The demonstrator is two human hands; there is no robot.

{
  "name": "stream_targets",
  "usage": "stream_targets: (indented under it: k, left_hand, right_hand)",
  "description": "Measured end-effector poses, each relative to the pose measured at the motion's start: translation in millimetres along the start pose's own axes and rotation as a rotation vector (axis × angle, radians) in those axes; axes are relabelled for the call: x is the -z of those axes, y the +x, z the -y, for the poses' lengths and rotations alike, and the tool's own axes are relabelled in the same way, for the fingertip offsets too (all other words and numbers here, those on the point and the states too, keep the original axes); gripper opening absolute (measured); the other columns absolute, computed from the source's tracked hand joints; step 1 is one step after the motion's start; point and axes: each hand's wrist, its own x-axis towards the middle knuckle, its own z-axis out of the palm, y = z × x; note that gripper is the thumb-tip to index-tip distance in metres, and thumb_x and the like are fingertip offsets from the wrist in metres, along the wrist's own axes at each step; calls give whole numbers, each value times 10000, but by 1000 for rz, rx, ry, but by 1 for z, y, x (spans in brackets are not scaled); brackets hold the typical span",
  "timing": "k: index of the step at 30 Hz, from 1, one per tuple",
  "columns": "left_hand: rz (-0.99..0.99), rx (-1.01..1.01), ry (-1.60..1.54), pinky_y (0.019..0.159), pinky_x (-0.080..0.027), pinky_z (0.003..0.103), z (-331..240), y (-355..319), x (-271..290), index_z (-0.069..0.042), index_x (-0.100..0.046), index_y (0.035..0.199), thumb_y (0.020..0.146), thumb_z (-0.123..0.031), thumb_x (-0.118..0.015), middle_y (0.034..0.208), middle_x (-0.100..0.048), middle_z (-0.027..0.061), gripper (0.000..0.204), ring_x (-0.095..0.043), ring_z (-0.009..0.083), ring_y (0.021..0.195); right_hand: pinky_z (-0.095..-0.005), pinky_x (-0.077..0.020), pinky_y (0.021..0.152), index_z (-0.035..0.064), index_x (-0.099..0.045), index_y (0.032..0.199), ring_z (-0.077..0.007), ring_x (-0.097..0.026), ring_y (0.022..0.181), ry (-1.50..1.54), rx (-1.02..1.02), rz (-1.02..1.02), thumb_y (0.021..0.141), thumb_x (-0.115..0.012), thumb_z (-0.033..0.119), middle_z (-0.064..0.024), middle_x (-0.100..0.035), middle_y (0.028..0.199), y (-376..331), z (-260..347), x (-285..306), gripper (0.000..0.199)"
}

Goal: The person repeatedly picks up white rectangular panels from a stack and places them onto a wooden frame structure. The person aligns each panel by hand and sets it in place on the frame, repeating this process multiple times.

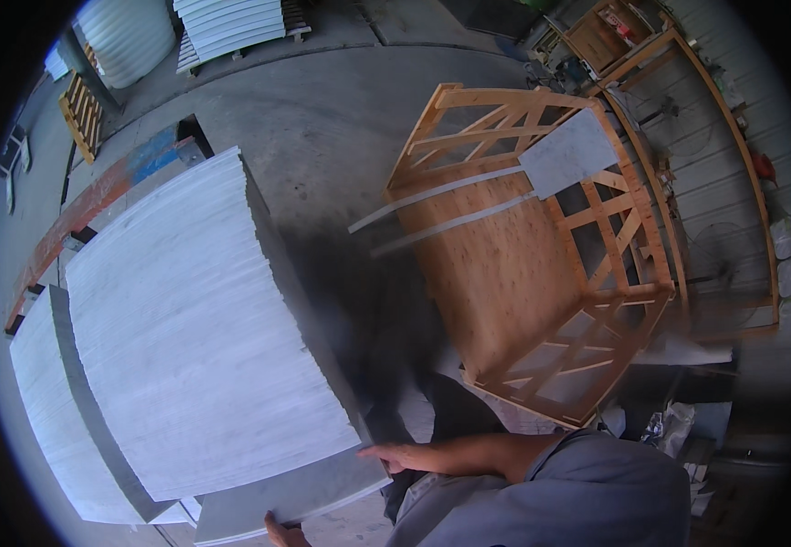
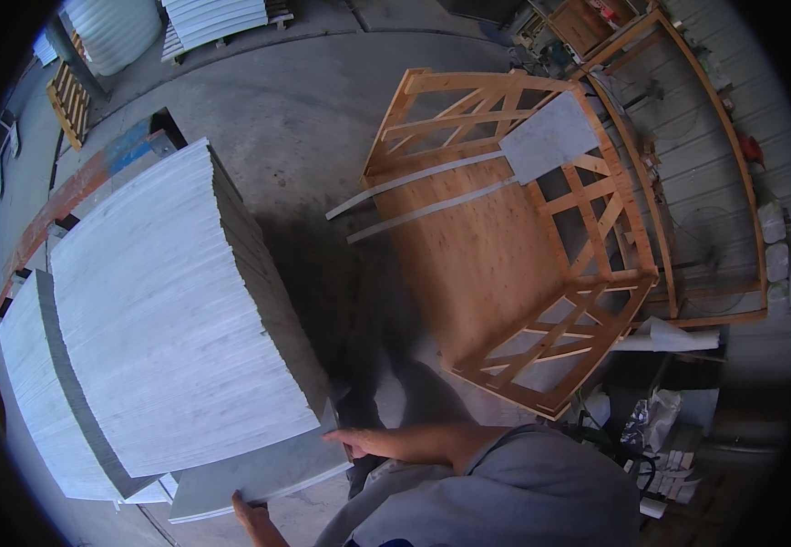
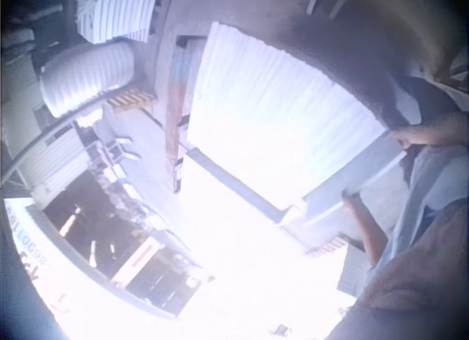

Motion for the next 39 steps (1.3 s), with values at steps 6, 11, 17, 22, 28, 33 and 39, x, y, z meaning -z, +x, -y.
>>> stream_targets:
  k: [6,11,17,22,28,33,39]
  left_hand:
    - [216,-72,-8,885,-496,499,4,-5,11,-37,-520,1233,791,-284,-626,1202,-566,141,518,-563,330,1077]
    - [175,-19,54,891,-501,494,28,-41,-15,-35,-546,1193,812,-230,-593,1174,-590,148,431,-570,333,1088]
    - [471,46,106,940,-482,427,72,-110,-53,-6,-511,1196,898,-193,-536,1171,-596,166,353,-584,305,1070]
    - [515,-543,885,990,-436,366,120,-182,-84,37,-482,1198,937,-217,-511,1199,-583,188,365,-547,277,1126]
    - [378,-125,517,1029,-394,348,164,-249,-138,18,-515,1200,920,-205,-519,1236,-569,170,358,-515,270,1159]
    - [457,-89,603,921,-458,305,196,-325,-190,66,-446,1200,872,-84,-641,1132,-612,210,410,-602,213,1032]
    - [602,-225,860,901,-473,342,235,-367,-232,55,-353,1326,777,-21,-719,1114,-600,222,664,-593,250,1024]
  right_hand:
    - [-351,-507,862,40,-604,1069,-198,-632,979,59,71,147,861,-661,214,-74,-664,1052,15,-8,21,278]
    - [-379,-506,834,98,-612,1088,-200,-631,944,102,194,141,785,-710,234,-45,-648,1049,-28,3,53,347]
    - [-387,-497,865,95,-589,1115,-219,-609,1003,106,248,205,769,-707,251,-62,-635,1072,-116,43,102,397]
    - [-384,-485,876,94,-606,1076,-223,-597,1013,105,224,257,755,-696,241,-70,-622,1074,-171,77,149,365]
    - [-360,-491,808,51,-617,978,-221,-621,884,5,447,286,801,-635,185,-94,-641,937,-214,108,225,223]
    - [-352,-480,821,56,-568,1025,-218,-605,913,-213,615,188,782,-636,82,-102,-614,960,-289,144,264,254]
    - [-327,-465,872,101,-485,1213,-246,-578,1025,-1049,1348,184,757,-641,-88,-131,-560,1103,-440,175,296,518]
